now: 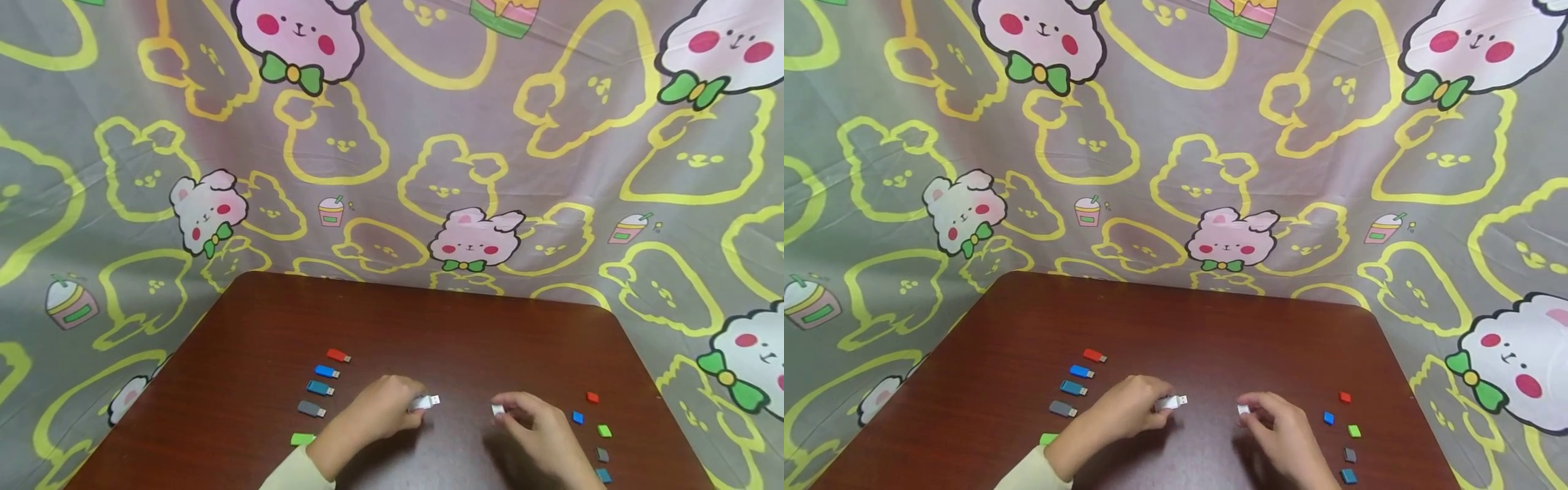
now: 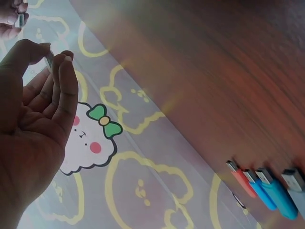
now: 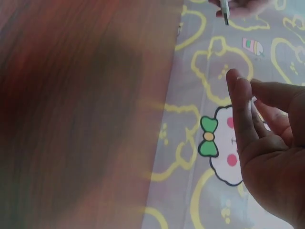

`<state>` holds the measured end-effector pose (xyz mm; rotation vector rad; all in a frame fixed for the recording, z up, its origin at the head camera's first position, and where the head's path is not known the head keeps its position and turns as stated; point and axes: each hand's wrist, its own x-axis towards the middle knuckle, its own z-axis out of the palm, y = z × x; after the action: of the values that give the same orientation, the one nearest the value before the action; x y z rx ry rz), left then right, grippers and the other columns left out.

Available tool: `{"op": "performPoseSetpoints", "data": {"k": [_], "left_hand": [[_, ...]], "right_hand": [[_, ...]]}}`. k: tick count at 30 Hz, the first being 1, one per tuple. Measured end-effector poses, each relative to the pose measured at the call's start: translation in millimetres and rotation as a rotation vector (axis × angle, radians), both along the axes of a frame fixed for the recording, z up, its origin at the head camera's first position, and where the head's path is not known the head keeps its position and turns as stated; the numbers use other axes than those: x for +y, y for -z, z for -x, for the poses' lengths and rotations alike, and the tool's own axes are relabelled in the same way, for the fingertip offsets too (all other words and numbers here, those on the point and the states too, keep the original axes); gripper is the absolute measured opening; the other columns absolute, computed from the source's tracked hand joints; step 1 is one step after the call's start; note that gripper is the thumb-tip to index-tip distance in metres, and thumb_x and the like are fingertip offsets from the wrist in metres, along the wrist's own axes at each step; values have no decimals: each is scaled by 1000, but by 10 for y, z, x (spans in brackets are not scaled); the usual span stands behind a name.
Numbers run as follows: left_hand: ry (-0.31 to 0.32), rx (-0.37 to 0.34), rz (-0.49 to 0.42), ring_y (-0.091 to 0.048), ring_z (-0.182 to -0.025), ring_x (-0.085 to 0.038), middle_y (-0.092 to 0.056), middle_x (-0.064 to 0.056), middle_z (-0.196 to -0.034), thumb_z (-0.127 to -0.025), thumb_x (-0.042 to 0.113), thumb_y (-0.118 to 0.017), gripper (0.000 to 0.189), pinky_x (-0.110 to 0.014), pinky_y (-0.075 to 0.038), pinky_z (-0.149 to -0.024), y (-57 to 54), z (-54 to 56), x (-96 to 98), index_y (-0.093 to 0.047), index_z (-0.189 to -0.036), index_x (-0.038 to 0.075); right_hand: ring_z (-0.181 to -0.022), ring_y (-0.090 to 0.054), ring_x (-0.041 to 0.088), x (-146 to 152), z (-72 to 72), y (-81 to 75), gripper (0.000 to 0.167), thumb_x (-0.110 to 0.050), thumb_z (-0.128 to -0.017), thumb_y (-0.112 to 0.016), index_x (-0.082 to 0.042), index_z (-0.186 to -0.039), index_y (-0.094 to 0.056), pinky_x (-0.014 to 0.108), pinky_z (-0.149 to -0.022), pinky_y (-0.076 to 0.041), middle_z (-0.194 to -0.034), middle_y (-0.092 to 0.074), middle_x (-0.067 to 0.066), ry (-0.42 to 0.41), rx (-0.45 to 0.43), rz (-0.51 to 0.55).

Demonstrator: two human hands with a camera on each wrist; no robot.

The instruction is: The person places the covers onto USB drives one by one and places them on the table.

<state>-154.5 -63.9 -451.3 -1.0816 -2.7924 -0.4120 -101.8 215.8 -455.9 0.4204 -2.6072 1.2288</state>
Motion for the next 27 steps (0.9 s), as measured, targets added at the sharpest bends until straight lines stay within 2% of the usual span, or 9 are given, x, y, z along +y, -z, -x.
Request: {"op": "performPoseSetpoints", "data": {"k": [5,9,14,22,27], "left_hand": [[34,85,4,-55,-67,-4,-62,11,-75,-80,23,-80,15,-21,-47,-60,7,-29,45,-69,-89,17],[62,159,-13,-58,-70,-5,-62,10,-77,-79,23,-80,16,-21,-49,-61,18,-46,74,-69,-88,16],[98,168,-37,-56,-70,-4,-62,10,-77,-79,22,-79,15,-20,-48,-62,5,-63,105,-69,-88,16],[163,188,-75,-49,-67,-1,-58,11,-75,-79,20,-80,14,-14,-41,-59,-7,-86,129,-69,-88,16],[181,209,-97,-49,-68,0,-59,10,-76,-79,21,-80,15,-13,-41,-60,-11,-92,138,-71,-90,16]], "right_hand": [[-78,-69,2,-71,14,12,28,8,-84,-75,-8,-106,-69,22,-70,-57,-88,-73,-6,-88,-48,35],[-75,-68,1,-130,12,45,24,5,-85,-74,-9,-104,-70,24,-66,-56,-83,-73,-6,-124,-6,50],[-66,-62,-2,-215,0,62,18,-6,-87,-77,-14,-102,-69,24,-57,-52,-77,-68,-8,-144,39,67],[-58,-63,5,-313,-9,71,18,1,-88,-73,-5,-104,-68,26,-50,-51,-75,-67,3,-168,34,129],[-58,-62,2,-351,-16,64,17,-1,-89,-73,-6,-104,-68,26,-50,-51,-76,-67,1,-168,4,131]]}}
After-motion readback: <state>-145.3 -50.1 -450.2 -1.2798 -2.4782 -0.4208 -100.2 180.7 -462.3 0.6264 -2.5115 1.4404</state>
